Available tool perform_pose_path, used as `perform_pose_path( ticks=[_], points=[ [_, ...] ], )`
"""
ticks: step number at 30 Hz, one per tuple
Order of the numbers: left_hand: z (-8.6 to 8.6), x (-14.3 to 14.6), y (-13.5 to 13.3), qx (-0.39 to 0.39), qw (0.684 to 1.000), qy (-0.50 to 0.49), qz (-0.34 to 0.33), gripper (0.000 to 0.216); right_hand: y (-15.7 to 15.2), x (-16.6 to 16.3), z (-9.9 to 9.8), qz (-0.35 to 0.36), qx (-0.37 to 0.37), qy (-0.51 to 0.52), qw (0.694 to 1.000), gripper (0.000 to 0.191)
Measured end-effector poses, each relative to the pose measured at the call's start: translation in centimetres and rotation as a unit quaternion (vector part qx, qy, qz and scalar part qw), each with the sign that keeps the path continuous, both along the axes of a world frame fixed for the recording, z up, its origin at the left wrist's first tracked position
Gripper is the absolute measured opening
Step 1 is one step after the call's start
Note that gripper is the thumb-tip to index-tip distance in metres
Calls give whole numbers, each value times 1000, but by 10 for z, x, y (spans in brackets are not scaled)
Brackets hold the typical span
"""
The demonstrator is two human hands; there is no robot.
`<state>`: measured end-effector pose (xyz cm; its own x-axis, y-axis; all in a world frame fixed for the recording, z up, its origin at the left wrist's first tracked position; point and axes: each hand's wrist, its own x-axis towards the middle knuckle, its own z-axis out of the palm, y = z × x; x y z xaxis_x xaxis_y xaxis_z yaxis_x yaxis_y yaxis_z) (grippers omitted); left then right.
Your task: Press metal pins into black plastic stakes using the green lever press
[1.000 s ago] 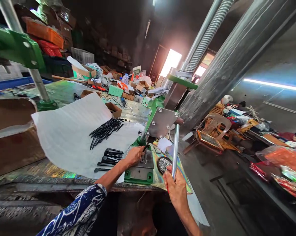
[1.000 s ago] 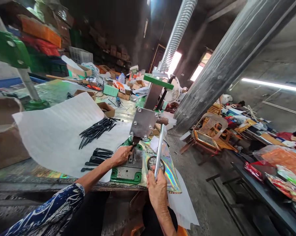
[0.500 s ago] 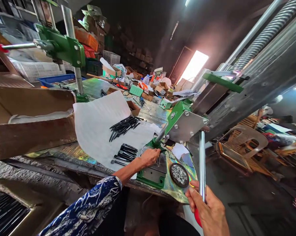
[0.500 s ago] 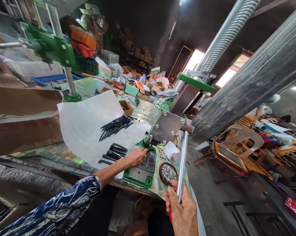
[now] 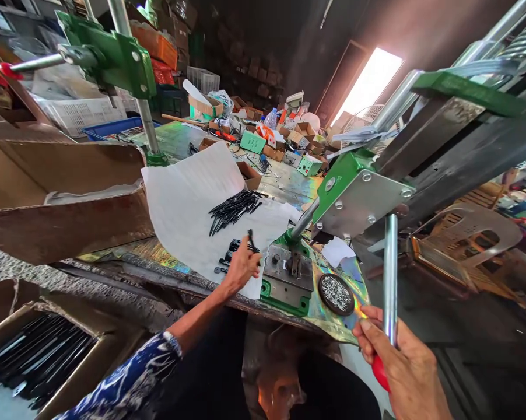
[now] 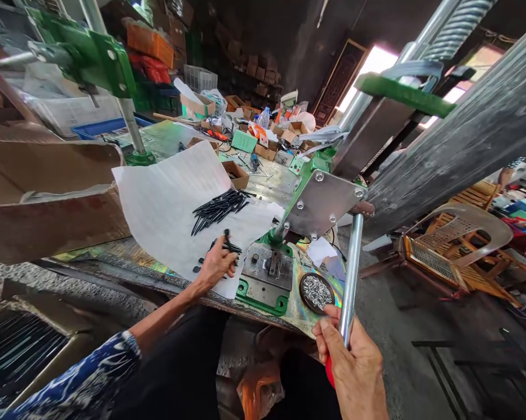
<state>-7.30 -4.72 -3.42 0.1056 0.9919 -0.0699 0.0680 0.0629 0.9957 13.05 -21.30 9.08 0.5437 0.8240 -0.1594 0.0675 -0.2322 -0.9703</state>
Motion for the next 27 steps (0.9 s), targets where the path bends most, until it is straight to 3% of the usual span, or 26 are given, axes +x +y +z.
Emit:
perform_pose_path(
  ticks=[2, 4, 6, 10, 13, 20, 27],
  points=[
    [-6, -22, -13, -23, 998, -21, 61, 83, -1, 0, 0, 3, 8, -6, 1000, 55],
    [-13, -36, -21, -33, 994, -40, 92, 90, -2, 1, -1, 3, 2, -11, 1000, 59],
    [-21, -41, -24, -51, 992, -56, 103, 77, -3, 3, -3, 6, -9, -12, 1000, 62],
    [-30, -33, -22, -113, 988, -37, 103, 24, -3, 7, -7, 7, -16, 0, 1000, 61],
    [-32, -25, -19, -117, 989, -5, 87, 4, -2, 8, -8, 2, -17, 2, 1000, 61],
    [-45, -20, -11, -141, 987, 52, 64, 8, -2, 4, -7, -4, 1, 4, 1000, 60],
    [-50, -22, -10, -137, 988, 60, 38, 10, -2, 7, -8, -18, -38, 34, 999, 66]
  ],
)
